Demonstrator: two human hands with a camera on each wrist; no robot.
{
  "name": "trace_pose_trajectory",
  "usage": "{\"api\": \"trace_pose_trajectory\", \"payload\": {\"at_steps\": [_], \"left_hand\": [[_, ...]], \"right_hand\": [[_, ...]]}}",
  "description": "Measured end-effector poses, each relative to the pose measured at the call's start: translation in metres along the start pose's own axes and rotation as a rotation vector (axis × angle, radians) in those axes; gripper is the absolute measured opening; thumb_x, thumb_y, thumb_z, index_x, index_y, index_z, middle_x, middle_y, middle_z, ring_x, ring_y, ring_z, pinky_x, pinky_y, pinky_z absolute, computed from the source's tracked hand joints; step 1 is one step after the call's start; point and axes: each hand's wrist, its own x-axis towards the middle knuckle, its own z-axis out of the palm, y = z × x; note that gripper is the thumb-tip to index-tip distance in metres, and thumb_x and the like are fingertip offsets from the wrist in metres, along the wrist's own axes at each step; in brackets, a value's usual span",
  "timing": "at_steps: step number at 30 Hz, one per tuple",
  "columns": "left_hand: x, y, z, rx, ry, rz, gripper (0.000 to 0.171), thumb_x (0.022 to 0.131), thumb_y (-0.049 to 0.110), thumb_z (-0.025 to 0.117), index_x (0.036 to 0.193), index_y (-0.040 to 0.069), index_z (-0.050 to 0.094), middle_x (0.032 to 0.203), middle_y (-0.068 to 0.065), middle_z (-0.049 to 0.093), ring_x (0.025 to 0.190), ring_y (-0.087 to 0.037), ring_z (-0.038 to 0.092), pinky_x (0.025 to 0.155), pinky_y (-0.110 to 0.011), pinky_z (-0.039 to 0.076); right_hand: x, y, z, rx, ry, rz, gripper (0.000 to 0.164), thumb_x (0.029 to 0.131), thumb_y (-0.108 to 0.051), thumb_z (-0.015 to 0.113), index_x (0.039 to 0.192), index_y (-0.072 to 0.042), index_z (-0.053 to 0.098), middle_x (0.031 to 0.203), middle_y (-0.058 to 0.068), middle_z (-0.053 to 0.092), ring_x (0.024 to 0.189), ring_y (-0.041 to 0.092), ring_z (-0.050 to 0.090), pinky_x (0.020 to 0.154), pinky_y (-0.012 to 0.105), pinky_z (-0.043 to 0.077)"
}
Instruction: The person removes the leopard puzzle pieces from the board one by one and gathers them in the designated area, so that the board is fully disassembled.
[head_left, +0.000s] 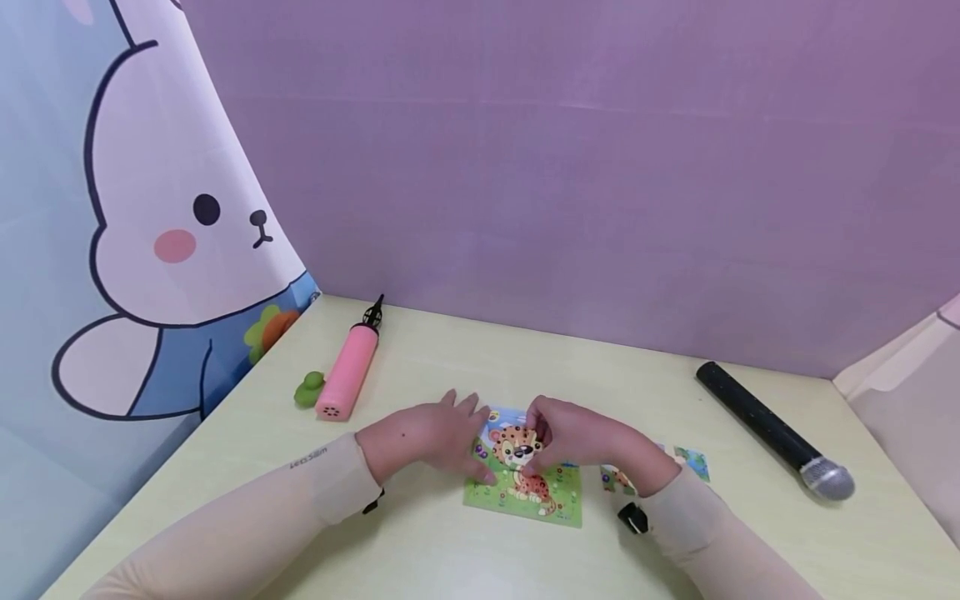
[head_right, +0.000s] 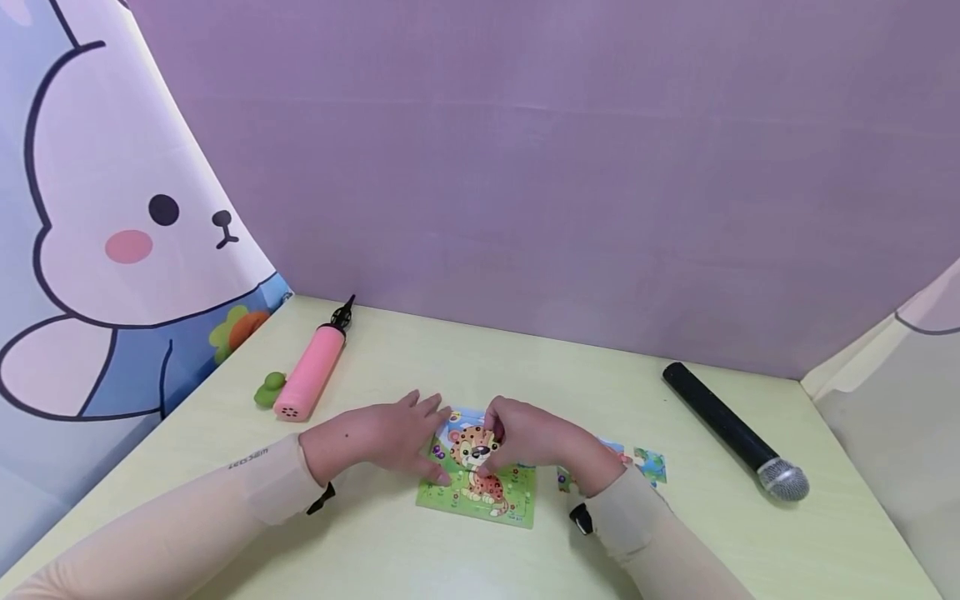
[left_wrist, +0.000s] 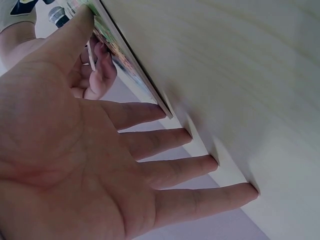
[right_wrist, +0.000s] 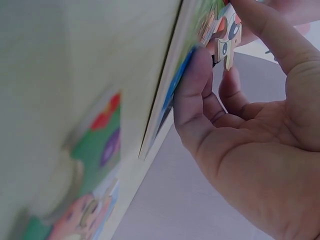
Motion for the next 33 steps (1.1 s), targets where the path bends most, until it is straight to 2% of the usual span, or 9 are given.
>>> {"api": "trace_pose_trajectory", "payload": {"at_steps": [11, 20, 25, 27, 33], "left_hand": [[0.001, -0.001, -0.001, 0.0, -0.001, 0.003, 0.111, 0.089, 0.083, 0.061, 0.17, 0.013, 0.031, 0.179, -0.017, 0.024, 0.164, -0.049, 0.024, 0.131, -0.061, 0.034], [0.002, 0.0, -0.001, -0.003, -0.002, 0.0, 0.112, 0.088, 0.084, 0.062, 0.17, 0.014, 0.03, 0.179, -0.016, 0.023, 0.165, -0.047, 0.023, 0.131, -0.061, 0.035], [0.003, 0.0, -0.002, 0.021, -0.002, 0.005, 0.112, 0.089, 0.084, 0.061, 0.17, 0.014, 0.03, 0.179, -0.016, 0.023, 0.165, -0.047, 0.023, 0.131, -0.06, 0.035], [0.003, 0.001, -0.001, 0.025, -0.003, 0.005, 0.112, 0.089, 0.084, 0.06, 0.17, 0.013, 0.03, 0.179, -0.016, 0.024, 0.165, -0.047, 0.024, 0.13, -0.06, 0.035], [0.004, 0.0, 0.001, 0.009, -0.009, 0.001, 0.112, 0.088, 0.084, 0.061, 0.17, 0.013, 0.03, 0.179, -0.016, 0.023, 0.164, -0.047, 0.024, 0.131, -0.061, 0.035]], "right_hand": [[-0.009, -0.003, -0.004, 0.032, 0.004, -0.061, 0.041, 0.092, -0.019, 0.085, 0.112, -0.007, 0.052, 0.086, 0.002, 0.056, 0.078, 0.016, 0.052, 0.065, 0.025, 0.046], [-0.013, -0.006, -0.003, 0.054, -0.002, -0.097, 0.032, 0.098, -0.015, 0.077, 0.116, -0.008, 0.052, 0.103, 0.004, 0.066, 0.092, 0.017, 0.067, 0.076, 0.028, 0.058], [-0.014, -0.008, 0.0, 0.083, -0.011, -0.125, 0.027, 0.102, -0.011, 0.071, 0.12, -0.007, 0.051, 0.09, 0.0, 0.063, 0.077, 0.013, 0.059, 0.069, 0.025, 0.054], [-0.016, -0.009, -0.001, 0.093, -0.009, -0.14, 0.026, 0.103, -0.01, 0.068, 0.122, -0.006, 0.051, 0.086, 0.002, 0.064, 0.074, 0.015, 0.059, 0.066, 0.024, 0.052], [-0.024, -0.008, -0.011, 0.112, 0.047, -0.171, 0.022, 0.107, -0.014, 0.065, 0.122, -0.006, 0.051, 0.096, 0.01, 0.072, 0.082, 0.024, 0.068, 0.075, 0.032, 0.06]]}}
